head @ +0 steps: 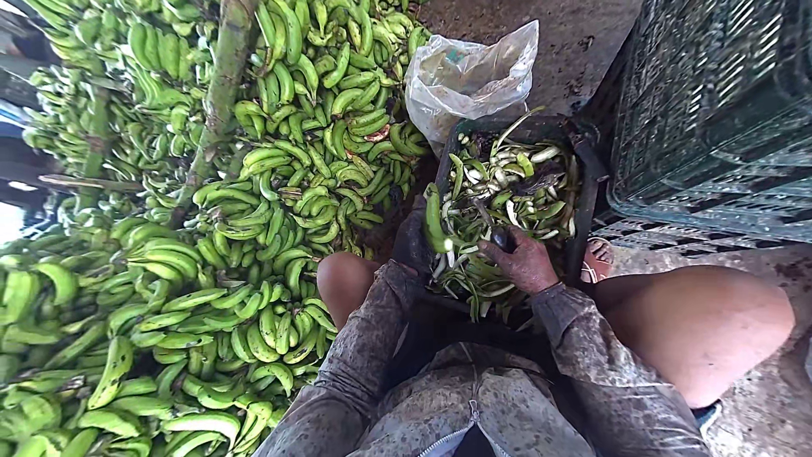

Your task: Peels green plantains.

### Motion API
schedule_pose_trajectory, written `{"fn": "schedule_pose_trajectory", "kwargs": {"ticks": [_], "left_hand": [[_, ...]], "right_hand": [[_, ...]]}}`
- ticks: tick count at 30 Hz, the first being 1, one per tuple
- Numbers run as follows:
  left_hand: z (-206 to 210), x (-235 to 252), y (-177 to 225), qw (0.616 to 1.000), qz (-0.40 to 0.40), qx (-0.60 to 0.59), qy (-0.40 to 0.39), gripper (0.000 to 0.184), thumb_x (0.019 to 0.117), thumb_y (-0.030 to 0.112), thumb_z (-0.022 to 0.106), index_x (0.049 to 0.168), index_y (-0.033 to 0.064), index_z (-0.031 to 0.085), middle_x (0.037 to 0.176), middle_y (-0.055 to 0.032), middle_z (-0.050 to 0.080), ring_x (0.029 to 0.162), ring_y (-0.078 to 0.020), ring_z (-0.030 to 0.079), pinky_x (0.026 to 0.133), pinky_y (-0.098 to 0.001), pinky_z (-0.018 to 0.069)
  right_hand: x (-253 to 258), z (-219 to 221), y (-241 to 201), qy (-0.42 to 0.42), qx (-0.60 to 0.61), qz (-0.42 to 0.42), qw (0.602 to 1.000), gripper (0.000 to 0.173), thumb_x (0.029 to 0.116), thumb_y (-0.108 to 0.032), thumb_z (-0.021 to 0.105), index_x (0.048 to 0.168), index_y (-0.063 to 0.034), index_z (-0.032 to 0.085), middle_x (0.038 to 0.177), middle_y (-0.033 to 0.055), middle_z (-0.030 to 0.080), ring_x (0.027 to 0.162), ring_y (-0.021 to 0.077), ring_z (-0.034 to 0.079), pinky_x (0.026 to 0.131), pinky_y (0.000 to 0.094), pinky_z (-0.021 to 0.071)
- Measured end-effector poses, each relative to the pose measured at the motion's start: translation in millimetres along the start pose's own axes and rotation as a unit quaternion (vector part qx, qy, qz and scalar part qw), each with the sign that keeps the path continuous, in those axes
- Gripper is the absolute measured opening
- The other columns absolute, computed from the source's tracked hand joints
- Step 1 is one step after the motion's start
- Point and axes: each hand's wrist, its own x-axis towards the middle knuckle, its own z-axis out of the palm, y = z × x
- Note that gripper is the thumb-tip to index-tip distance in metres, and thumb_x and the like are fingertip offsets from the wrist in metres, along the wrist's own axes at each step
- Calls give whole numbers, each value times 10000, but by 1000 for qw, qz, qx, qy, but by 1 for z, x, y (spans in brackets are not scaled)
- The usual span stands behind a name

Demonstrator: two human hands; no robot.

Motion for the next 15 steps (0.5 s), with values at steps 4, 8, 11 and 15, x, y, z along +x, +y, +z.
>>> {"fn": "schedule_pose_trajectory", "kwargs": {"ticks": [4,8,11,15], "left_hand": [[-12,-3,12,999,-18,-33,-12,459,1108,437,320,1342,126,562,1001,-45,666,815,-112,660,735,-287,588],[-8,-7,18,997,-58,-41,-8,447,1106,440,334,1247,109,600,914,-42,660,739,-112,650,661,-278,582],[-13,-8,17,997,-65,34,10,438,1104,419,380,1348,121,588,1118,-48,681,948,-106,669,840,-304,579],[-9,-6,13,971,-50,230,40,532,1106,469,335,1344,81,612,1197,-119,677,1043,-164,662,944,-388,548]], "right_hand": [[-2,3,0,-29,-14,-44,998,467,1039,-381,607,1319,-9,633,1063,222,714,961,361,699,887,598,530],[-5,12,-3,-64,-9,-101,993,380,1033,-329,607,1241,-15,660,979,170,722,872,296,708,820,542,563],[-6,22,-4,-79,2,-148,986,334,1026,-300,613,1208,-27,676,972,133,725,869,241,708,822,486,576],[1,39,-5,-106,-41,-180,977,346,1020,-318,644,1193,-19,669,1066,163,713,943,296,714,880,528,583]]}}
